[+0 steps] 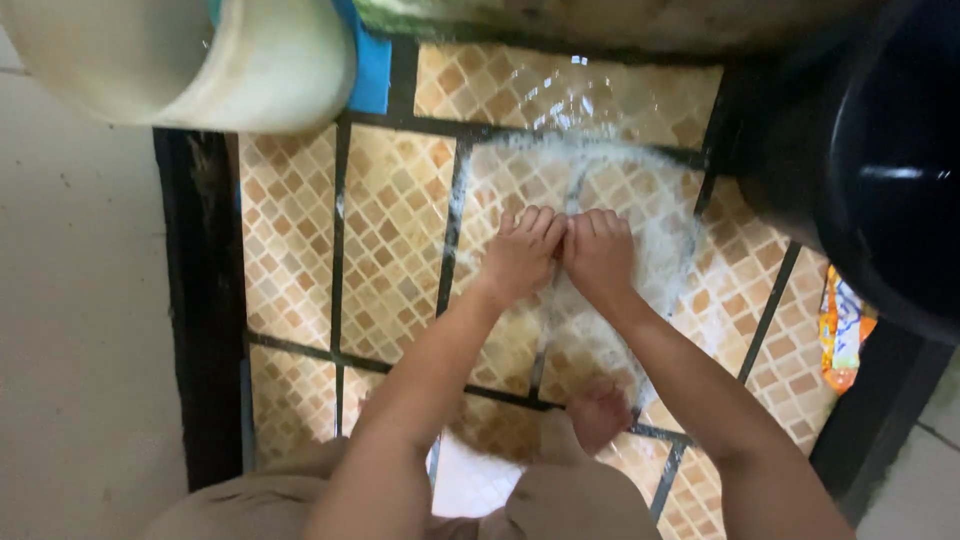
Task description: Scrubbing bathroom floor tiles with water, detergent, and a sponge.
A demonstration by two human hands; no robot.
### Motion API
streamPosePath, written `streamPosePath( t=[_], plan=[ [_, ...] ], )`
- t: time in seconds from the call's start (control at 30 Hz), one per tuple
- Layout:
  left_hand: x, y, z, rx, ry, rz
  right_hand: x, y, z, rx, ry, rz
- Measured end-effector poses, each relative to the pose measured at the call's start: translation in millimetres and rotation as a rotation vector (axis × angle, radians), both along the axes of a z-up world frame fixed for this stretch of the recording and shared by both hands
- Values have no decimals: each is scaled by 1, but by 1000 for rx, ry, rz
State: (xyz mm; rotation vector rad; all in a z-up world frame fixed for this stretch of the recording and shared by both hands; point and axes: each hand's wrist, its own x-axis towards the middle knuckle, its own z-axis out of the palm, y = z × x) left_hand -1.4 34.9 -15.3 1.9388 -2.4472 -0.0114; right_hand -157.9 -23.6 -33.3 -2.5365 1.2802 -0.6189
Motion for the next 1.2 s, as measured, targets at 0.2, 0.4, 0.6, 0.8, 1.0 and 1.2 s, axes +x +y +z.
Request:
streamPosePath(
  t=[0.2, 0.4, 0.6, 0.8, 1.0, 1.2],
  plan=[
    [-7, 17, 16, 123, -37, -11, -9, -2, 17, 154, -97, 171],
    [-7, -54, 27, -59, -8, -59, -15, -47, 23, -7, -47, 75],
    [-29, -47, 4, 134, 20, -19, -25, -49, 28, 15, 72, 151],
    [-78, 12, -5, 18, 346, -124, -102, 19, -6, -55, 91, 111],
    [-98, -45, 40, 79, 49, -161, -113, 11, -46, -14, 367, -161],
    [-88, -113, -13, -371, 167, -30, -80, -50, -46, -68, 584, -313]
  ],
)
